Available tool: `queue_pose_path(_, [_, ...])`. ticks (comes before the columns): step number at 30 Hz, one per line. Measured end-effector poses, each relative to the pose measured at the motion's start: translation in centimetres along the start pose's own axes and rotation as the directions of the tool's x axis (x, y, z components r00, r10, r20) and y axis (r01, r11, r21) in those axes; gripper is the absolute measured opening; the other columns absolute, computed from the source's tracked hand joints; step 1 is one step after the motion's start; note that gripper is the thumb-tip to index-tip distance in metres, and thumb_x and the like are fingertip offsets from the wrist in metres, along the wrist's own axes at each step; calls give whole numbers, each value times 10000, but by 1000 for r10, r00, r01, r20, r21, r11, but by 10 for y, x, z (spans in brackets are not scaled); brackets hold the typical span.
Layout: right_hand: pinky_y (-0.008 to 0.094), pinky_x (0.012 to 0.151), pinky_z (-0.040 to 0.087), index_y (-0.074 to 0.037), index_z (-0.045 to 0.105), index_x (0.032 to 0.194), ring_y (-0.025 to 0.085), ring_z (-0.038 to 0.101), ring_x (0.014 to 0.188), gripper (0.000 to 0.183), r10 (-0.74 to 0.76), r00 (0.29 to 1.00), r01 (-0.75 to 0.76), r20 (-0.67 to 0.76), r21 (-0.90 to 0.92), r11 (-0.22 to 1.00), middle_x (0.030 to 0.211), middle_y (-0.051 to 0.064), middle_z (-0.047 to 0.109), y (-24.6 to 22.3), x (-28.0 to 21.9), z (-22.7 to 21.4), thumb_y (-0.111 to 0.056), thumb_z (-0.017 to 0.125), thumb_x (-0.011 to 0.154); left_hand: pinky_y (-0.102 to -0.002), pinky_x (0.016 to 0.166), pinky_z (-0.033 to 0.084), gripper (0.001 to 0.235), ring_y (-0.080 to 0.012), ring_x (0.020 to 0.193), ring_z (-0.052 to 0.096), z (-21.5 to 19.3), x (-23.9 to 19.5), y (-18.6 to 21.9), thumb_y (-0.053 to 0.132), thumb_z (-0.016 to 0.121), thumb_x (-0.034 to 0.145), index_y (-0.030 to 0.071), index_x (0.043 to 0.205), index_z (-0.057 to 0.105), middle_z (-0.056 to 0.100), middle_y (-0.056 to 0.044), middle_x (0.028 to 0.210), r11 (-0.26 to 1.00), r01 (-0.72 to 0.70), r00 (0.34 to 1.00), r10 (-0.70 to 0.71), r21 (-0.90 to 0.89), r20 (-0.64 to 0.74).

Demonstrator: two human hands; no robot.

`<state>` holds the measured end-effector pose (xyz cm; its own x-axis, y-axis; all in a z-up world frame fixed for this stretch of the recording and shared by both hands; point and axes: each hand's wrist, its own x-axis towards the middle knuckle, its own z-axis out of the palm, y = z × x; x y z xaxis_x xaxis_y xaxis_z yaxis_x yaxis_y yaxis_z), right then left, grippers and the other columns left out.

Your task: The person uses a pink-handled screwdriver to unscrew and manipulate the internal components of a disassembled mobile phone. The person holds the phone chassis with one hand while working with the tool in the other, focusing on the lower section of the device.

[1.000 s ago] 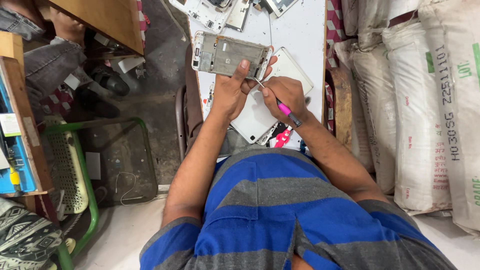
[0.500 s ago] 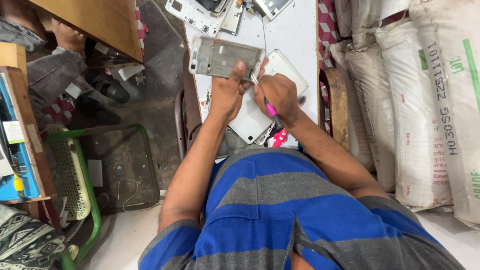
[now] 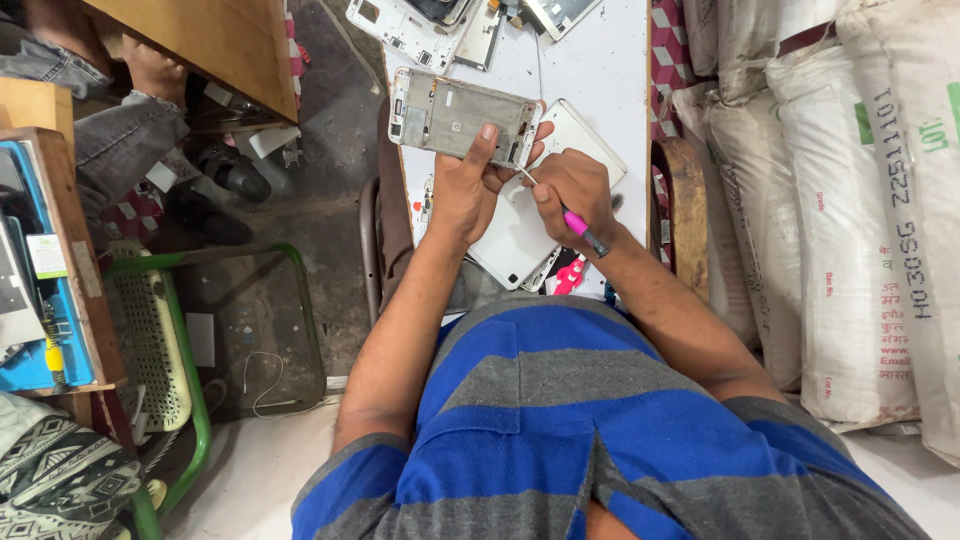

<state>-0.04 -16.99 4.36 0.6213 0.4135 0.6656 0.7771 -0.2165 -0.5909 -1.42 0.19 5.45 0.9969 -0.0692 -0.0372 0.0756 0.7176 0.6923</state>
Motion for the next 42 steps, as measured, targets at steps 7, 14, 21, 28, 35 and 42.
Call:
queue_pose_path(7, [416,661,485,-37,622,834,284,608,670,272,23,999,-23,38,-15,1000,810,100,669,0,0,1,-153,524,1059,-435,1015,623,517,-406,1226,682,0,0,-1,276,616,1070,-126,1375,507,645,-277,1342,999,1,1000,-1,40,18])
queue_pose_path(14, [427,687,416,-34,620,810,287,546,658,193,45,997,-37,59,-141,989,799,93,659,-3,5,2,-62,572,994,-430,1051,592,484,-379,1239,675,-5,4,-9,234,625,1067,-114,1384,513,650,-253,1336,1000,-5,1000,5,28,-25])
queue_pose_path(21, [427,704,395,-24,615,818,296,549,656,173,43,999,-36,29,-193,981,807,108,667,-6,8,3,-47,570,983,-433,1037,599,464,-372,1217,688,-10,6,-14,208,634,1055,-109,1374,520,666,-243,1304,1000,-6,998,6,8,-66])
queue_pose_path(28, [428,712,404,-1,617,857,295,587,684,156,71,997,-70,-1,-194,978,814,118,664,-3,5,5,-34,573,1003,-441,969,620,454,-370,1194,694,-9,3,-19,210,606,1070,-122,1370,527,679,-252,1275,996,7,995,2,88,-99])
queue_pose_path(35, [431,680,403,-39,579,777,293,507,627,192,44,996,-34,81,-122,992,759,96,626,-1,3,1,-53,594,969,-448,1029,607,456,-407,1229,678,-8,4,-12,213,604,1070,-114,1373,513,658,-251,1318,1000,2,999,-1,9,-36])
queue_pose_path(42, [422,691,394,-37,584,784,290,484,635,204,71,997,-66,29,-157,985,777,98,635,-5,5,2,-67,575,986,-454,1026,613,450,-405,1231,681,-5,5,-9,220,614,1067,-112,1358,527,663,-245,1313,1000,12,1000,-12,13,-20])
